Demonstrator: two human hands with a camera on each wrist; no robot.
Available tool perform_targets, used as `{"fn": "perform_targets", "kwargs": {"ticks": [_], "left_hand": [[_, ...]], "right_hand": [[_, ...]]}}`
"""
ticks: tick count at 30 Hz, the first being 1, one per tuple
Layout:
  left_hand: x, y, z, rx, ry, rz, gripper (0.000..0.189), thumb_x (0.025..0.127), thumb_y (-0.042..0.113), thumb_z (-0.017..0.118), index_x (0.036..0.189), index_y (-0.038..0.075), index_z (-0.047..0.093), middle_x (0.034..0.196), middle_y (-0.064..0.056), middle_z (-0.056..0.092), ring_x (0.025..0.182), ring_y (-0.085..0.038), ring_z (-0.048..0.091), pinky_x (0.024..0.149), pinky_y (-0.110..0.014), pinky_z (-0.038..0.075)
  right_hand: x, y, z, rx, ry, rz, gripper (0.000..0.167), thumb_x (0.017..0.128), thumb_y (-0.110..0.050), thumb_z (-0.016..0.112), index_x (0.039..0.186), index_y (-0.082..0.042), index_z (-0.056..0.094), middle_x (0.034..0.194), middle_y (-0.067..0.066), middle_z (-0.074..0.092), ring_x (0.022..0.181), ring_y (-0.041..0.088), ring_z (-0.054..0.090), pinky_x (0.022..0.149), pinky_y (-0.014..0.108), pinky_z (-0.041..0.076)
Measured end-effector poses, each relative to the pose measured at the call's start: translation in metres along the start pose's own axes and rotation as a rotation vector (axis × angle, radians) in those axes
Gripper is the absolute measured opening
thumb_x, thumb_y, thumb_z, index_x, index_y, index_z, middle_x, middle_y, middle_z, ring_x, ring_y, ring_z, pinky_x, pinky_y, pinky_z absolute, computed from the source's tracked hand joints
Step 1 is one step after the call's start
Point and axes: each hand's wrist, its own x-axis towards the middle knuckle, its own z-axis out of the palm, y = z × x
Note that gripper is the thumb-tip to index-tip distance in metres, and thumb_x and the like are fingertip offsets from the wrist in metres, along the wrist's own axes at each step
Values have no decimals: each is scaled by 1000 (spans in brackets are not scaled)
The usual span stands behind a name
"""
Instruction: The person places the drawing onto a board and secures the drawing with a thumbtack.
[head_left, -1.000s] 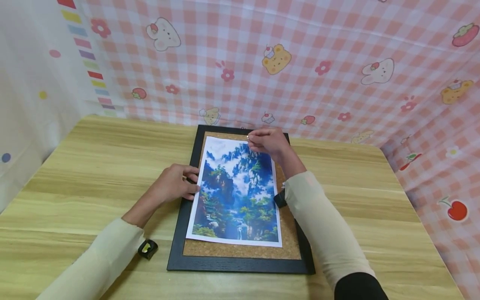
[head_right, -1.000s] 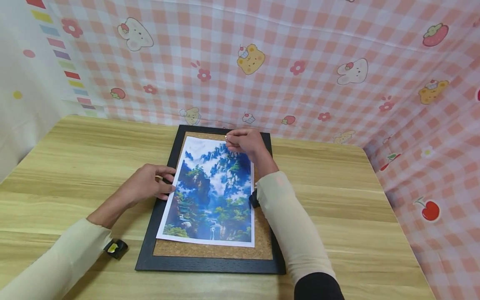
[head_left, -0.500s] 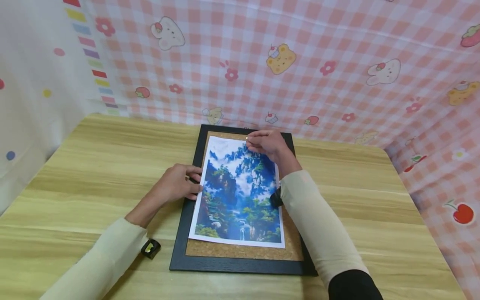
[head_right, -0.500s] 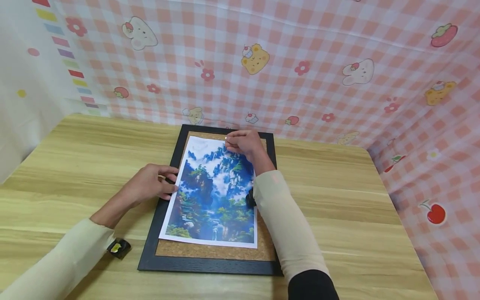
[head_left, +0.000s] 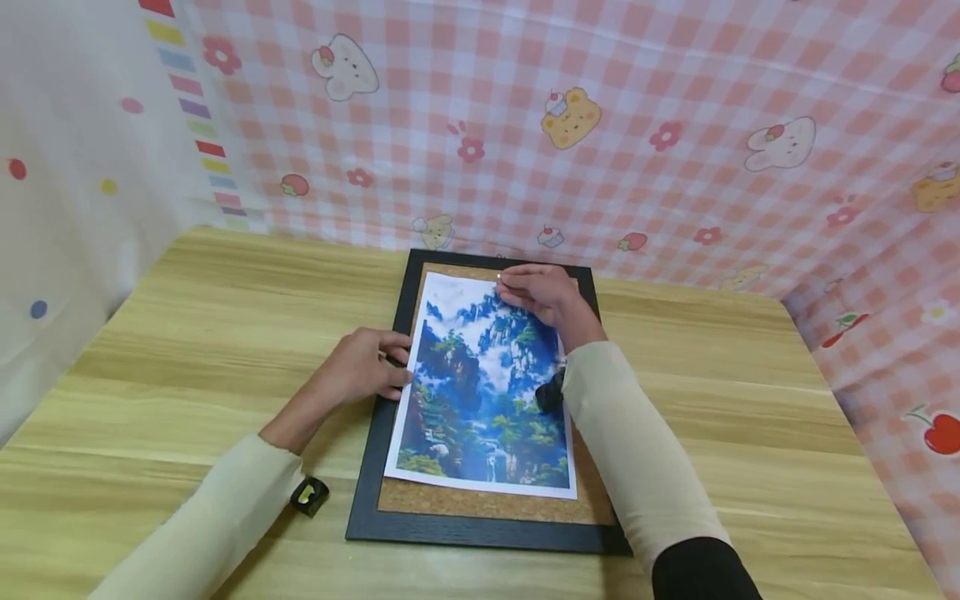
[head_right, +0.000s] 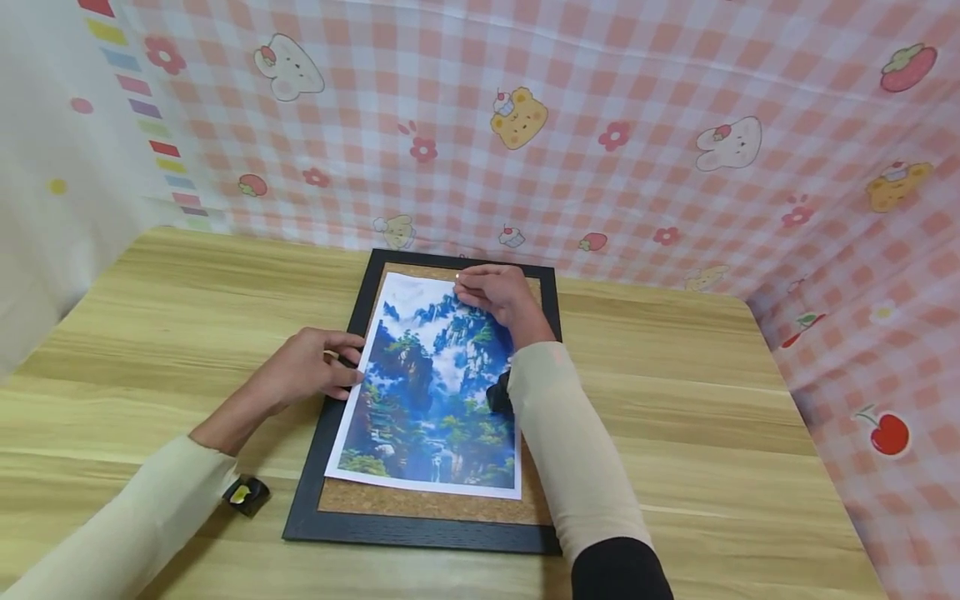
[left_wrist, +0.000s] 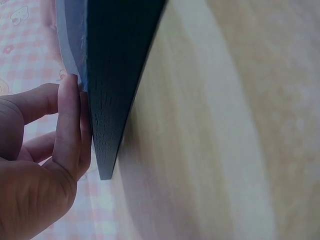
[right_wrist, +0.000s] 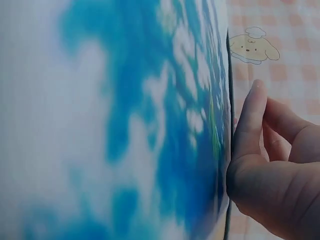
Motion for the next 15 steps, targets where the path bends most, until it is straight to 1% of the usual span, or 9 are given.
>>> {"fn": "perform_targets", "kwargs": {"ticks": [3,6,11,15], "left_hand": [[1,0,1,-6,0,1,52,91,-6,68,141,-9,53,109,-22,62,72,-19,69,65,-32,62],[2,-1,2,-2,-1,2,52,91,-6,68,141,-10,53,109,-22,62,72,-19,69,65,-33,62],[2,-1,2,5,3,-5,52,91,-6,69,140,-9,53,109,-21,62,74,-20,68,65,-32,62],[1,0,1,19,7,2,51,91,-6,69,140,-9,53,109,-21,62,73,-20,68,64,-32,62]], "right_hand": [[1,1,0,4,-2,-2,27,96,0,68,122,6,68,93,13,75,83,20,74,82,31,60],[2,2,0,-19,-4,-1,28,95,1,69,123,7,68,89,12,74,80,19,74,79,30,60],[3,1,2,-91,20,15,29,96,-2,70,123,5,69,92,11,74,79,17,74,77,29,60],[4,0,4,-135,43,34,27,96,-4,70,123,3,70,94,12,75,76,16,74,74,29,61]]}}
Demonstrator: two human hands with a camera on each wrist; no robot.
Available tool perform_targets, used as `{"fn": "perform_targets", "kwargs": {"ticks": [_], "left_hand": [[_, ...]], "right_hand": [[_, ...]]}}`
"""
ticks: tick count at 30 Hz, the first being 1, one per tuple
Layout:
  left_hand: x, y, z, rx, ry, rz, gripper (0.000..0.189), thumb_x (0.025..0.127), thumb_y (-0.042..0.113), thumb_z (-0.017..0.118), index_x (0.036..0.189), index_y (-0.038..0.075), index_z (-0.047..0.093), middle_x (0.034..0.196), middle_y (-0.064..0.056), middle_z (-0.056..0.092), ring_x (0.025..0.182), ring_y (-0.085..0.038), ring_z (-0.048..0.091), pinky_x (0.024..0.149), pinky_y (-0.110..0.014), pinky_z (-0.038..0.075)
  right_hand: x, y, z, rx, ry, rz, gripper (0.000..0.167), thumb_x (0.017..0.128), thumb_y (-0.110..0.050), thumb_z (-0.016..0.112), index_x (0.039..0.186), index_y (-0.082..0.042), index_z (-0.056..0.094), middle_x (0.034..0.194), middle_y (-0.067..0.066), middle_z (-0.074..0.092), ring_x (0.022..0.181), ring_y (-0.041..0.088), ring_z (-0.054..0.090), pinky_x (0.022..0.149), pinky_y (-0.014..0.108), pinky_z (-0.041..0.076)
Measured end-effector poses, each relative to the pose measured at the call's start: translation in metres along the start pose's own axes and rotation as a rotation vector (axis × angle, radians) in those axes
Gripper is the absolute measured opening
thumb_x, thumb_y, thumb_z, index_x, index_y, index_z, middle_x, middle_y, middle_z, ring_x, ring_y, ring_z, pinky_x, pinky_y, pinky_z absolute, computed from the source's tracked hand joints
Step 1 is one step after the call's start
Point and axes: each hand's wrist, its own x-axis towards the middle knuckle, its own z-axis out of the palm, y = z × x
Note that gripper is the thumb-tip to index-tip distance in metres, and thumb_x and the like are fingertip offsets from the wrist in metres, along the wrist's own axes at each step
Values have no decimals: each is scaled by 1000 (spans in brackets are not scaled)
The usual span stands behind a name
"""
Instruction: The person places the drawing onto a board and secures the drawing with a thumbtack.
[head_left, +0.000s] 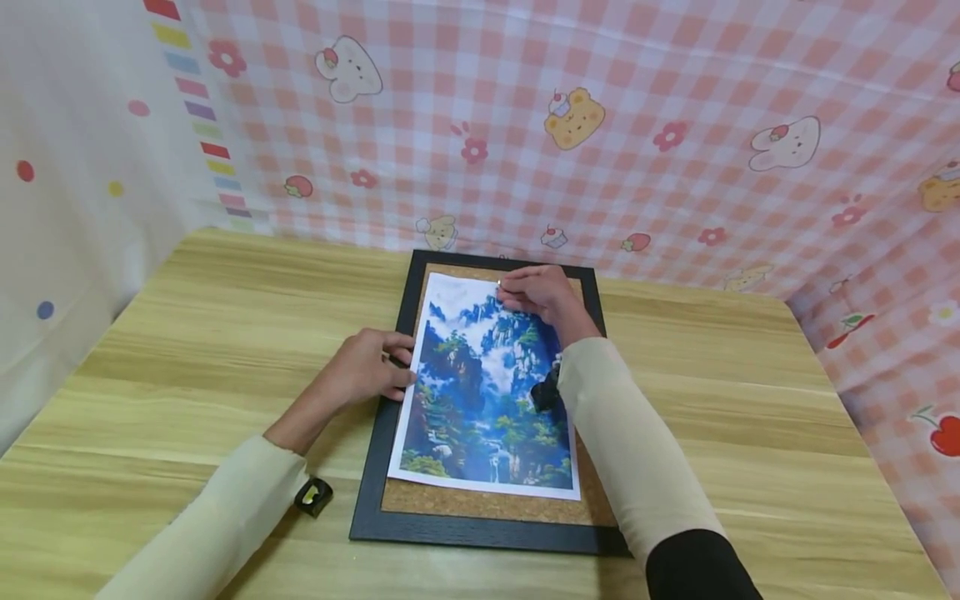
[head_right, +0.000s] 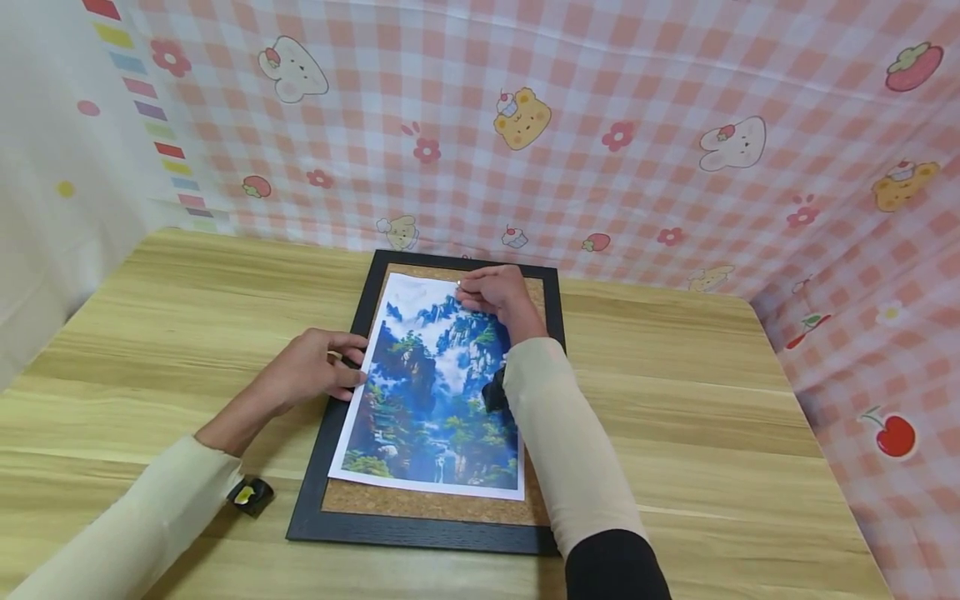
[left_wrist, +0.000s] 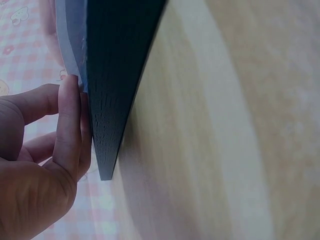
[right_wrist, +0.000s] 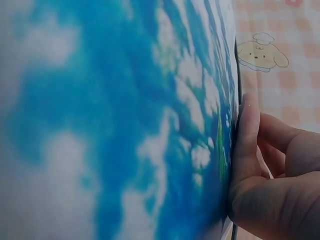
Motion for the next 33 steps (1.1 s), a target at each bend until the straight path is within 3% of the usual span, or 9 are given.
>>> {"fn": "perform_targets", "kwargs": {"ticks": [9,33], "left_hand": [[0,0,1,2,-2,4,52,92,-5,69,141,-9,52,110,-22,62,72,-19,68,64,-32,62],[0,-1,1,18,12,-3,51,91,-6,69,140,-8,54,109,-20,63,72,-20,68,64,-32,61]], "right_hand": [[3,-5,3,-53,28,34,25,96,-5,70,120,2,71,83,10,74,68,16,73,66,28,61],[5,-9,8,-141,36,35,19,98,-6,68,115,4,70,84,10,72,69,16,72,68,28,61]]}}
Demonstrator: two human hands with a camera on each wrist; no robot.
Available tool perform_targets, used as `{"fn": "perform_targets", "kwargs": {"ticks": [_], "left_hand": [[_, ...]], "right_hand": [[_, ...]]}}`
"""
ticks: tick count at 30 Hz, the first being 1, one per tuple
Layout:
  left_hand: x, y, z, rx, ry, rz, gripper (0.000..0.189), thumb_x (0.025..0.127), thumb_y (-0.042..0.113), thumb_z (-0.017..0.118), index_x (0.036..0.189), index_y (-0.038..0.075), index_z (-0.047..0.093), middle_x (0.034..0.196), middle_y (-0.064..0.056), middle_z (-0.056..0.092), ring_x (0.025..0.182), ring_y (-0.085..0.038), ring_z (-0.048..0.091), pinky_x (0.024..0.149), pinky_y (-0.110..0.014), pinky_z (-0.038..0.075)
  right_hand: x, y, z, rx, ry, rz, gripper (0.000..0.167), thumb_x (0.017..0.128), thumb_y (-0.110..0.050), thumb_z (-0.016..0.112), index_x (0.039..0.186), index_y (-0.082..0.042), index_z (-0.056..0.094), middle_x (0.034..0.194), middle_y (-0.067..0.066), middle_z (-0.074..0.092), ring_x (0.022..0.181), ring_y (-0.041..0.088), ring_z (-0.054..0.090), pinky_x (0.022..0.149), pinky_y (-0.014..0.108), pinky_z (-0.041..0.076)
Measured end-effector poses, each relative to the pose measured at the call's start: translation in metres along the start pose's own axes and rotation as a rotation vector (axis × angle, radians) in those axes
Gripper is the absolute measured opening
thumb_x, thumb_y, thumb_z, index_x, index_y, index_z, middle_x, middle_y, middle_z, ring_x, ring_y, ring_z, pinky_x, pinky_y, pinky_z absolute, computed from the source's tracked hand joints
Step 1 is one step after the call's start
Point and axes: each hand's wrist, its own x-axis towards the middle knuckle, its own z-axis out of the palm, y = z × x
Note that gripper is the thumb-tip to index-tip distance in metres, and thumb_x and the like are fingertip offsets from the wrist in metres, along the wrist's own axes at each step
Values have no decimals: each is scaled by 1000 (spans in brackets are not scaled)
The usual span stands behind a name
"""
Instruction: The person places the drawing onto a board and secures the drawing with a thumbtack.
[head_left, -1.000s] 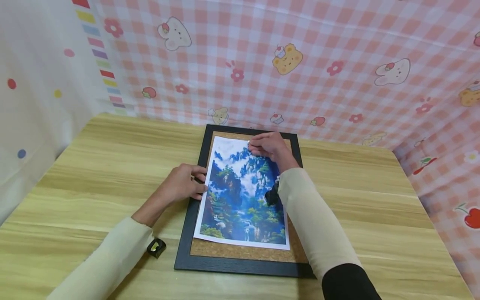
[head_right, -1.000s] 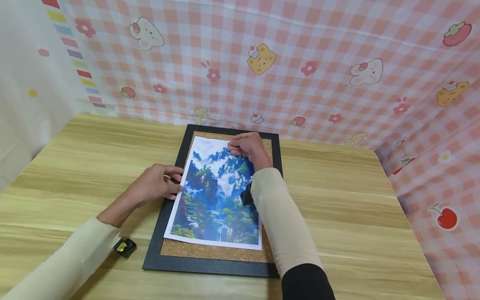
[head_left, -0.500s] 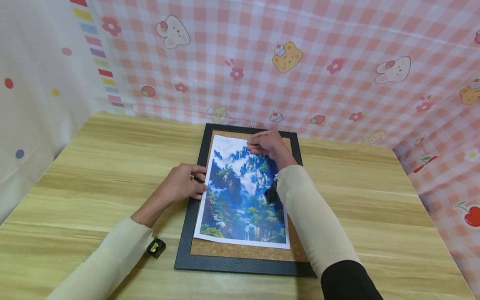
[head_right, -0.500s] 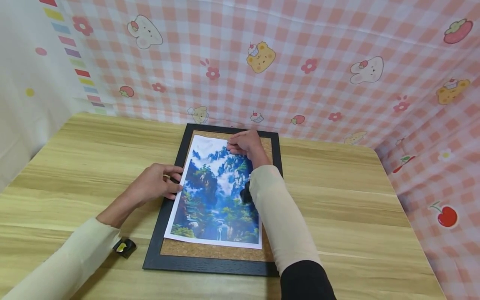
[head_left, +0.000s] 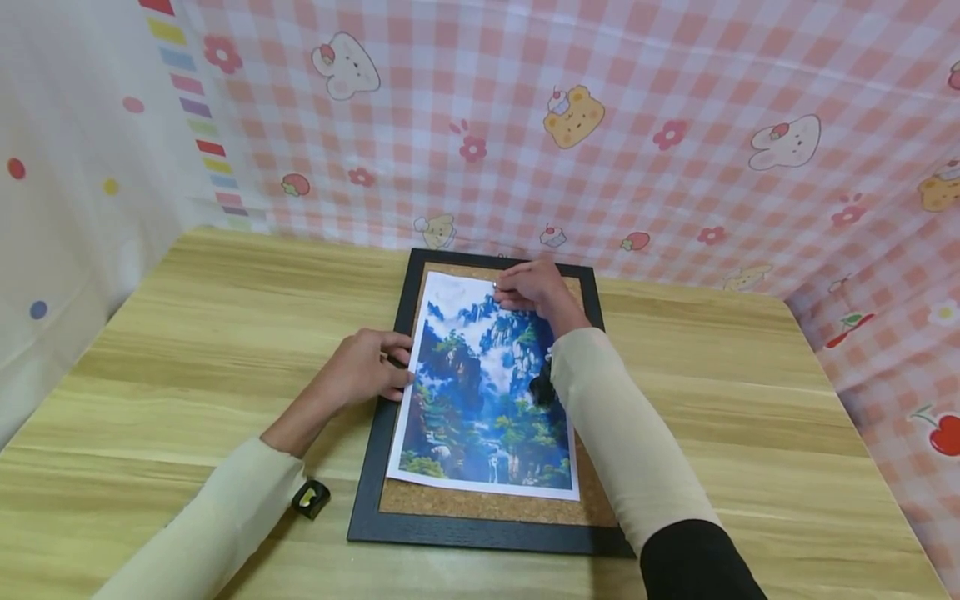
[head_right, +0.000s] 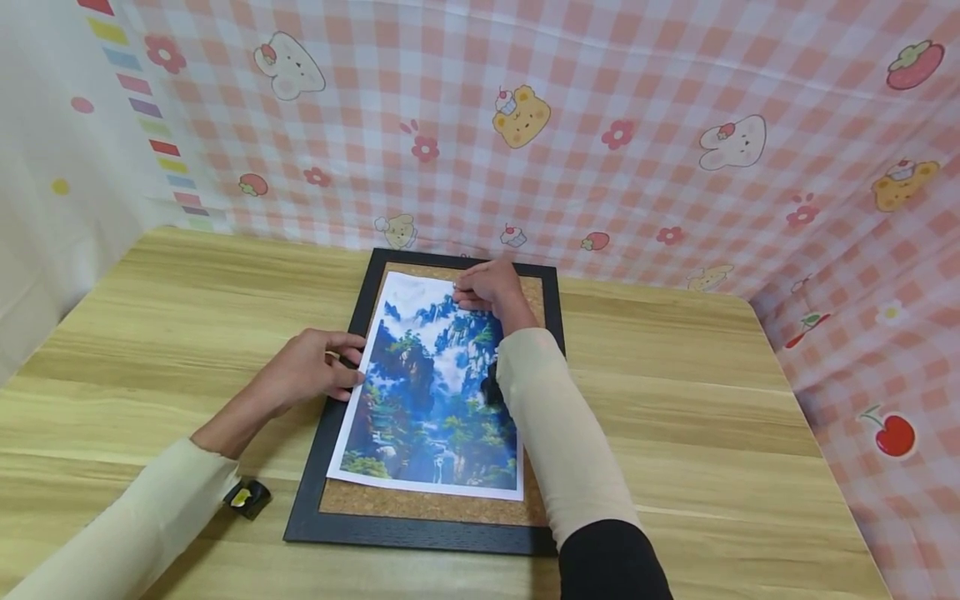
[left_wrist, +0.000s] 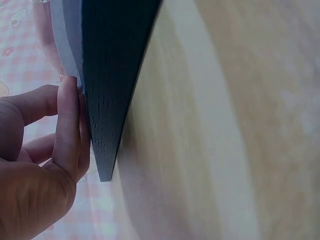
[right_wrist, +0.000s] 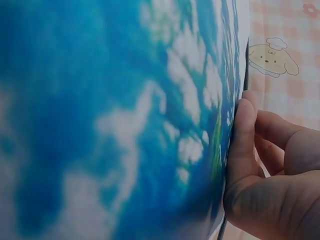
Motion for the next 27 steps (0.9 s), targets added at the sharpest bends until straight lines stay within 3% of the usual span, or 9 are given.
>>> {"fn": "perform_targets", "kwargs": {"ticks": [27], "left_hand": [[-1,-1,-1,-5,0,16,50,92,-5,68,140,-9,54,108,-20,63,72,-19,68,64,-32,62]], "right_hand": [[0,0,4,-27,19,-23,18,97,-4,68,114,5,70,86,12,72,69,17,71,69,29,61]]}}
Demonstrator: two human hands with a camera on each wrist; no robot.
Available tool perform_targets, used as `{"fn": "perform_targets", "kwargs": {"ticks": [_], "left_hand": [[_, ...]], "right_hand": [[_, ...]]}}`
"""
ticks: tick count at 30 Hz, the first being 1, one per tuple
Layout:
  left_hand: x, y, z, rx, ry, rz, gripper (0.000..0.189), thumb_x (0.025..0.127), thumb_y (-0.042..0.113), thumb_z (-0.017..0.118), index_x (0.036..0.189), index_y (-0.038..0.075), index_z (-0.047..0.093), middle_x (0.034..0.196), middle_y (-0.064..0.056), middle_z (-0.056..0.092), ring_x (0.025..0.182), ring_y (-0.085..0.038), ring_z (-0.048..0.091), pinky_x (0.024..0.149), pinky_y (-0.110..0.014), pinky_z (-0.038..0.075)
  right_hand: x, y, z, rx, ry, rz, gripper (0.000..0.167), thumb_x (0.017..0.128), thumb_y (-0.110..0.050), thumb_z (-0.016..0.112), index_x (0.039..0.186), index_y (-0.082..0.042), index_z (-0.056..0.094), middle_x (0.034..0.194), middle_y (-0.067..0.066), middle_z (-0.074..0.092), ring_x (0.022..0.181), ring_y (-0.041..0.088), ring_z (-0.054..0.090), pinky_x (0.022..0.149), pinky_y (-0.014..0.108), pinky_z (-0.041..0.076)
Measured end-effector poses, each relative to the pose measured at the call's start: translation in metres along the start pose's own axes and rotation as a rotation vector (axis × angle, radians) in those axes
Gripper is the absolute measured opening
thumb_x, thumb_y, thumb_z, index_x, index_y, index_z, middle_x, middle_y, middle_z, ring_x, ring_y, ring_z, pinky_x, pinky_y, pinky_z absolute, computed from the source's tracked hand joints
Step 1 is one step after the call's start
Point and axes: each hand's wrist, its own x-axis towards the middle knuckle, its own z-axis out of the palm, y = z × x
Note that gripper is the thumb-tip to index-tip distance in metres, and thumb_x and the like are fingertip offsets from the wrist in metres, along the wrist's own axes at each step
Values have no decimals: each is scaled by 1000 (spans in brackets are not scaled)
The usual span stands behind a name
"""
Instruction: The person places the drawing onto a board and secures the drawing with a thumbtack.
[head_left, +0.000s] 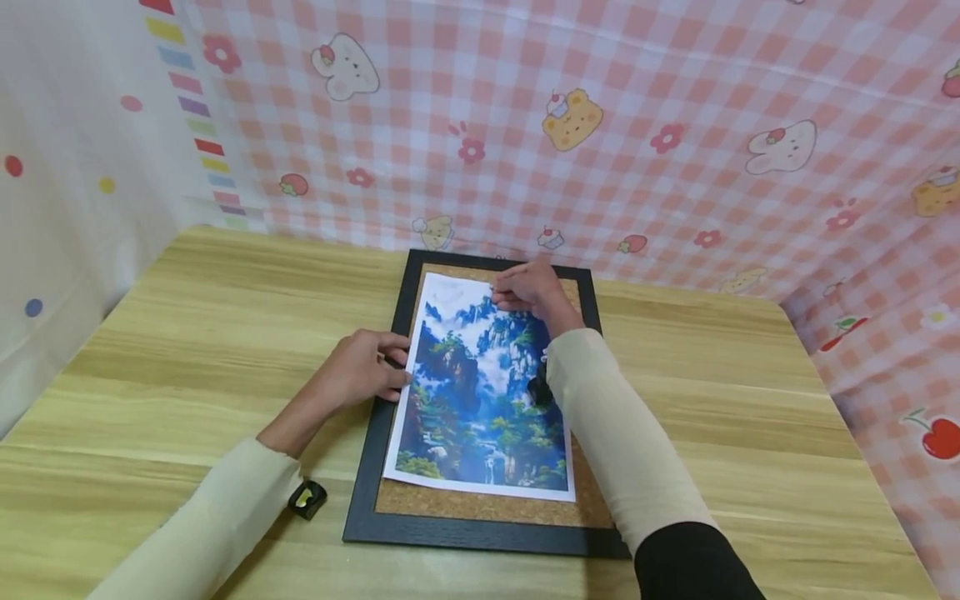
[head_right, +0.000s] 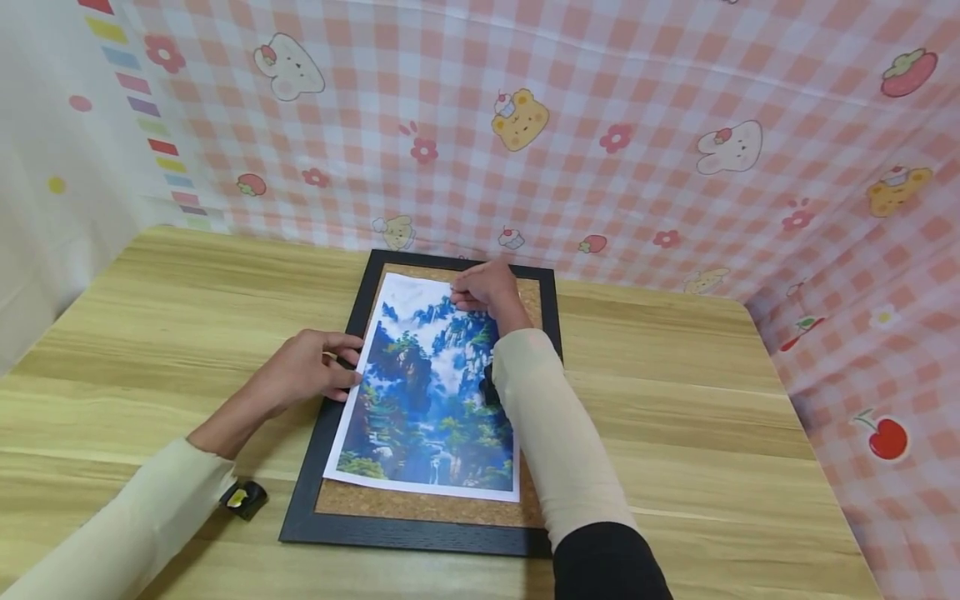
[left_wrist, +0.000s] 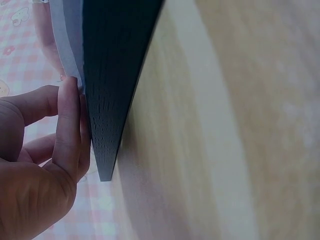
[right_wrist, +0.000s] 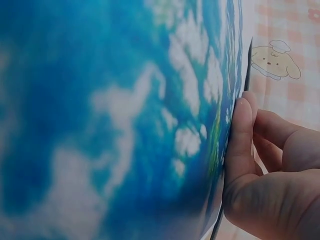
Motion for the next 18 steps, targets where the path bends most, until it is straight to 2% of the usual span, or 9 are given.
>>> {"fn": "perform_targets", "kwargs": {"ticks": [10,18], "left_hand": [[1,1,1,-6,-8,-1,51,92,-5,68,140,-9,53,109,-21,63,72,-19,68,64,-33,62],[0,2,-1,-13,-9,-5,52,91,-6,68,140,-10,53,109,-21,63,72,-19,69,64,-33,62]], "right_hand": [[-2,1,-1,-13,11,-56,16,96,-4,69,109,5,72,86,13,71,66,18,70,69,33,62],[1,1,0,-12,11,-39,13,96,-4,70,106,4,72,84,12,71,66,18,70,68,33,62]]}}
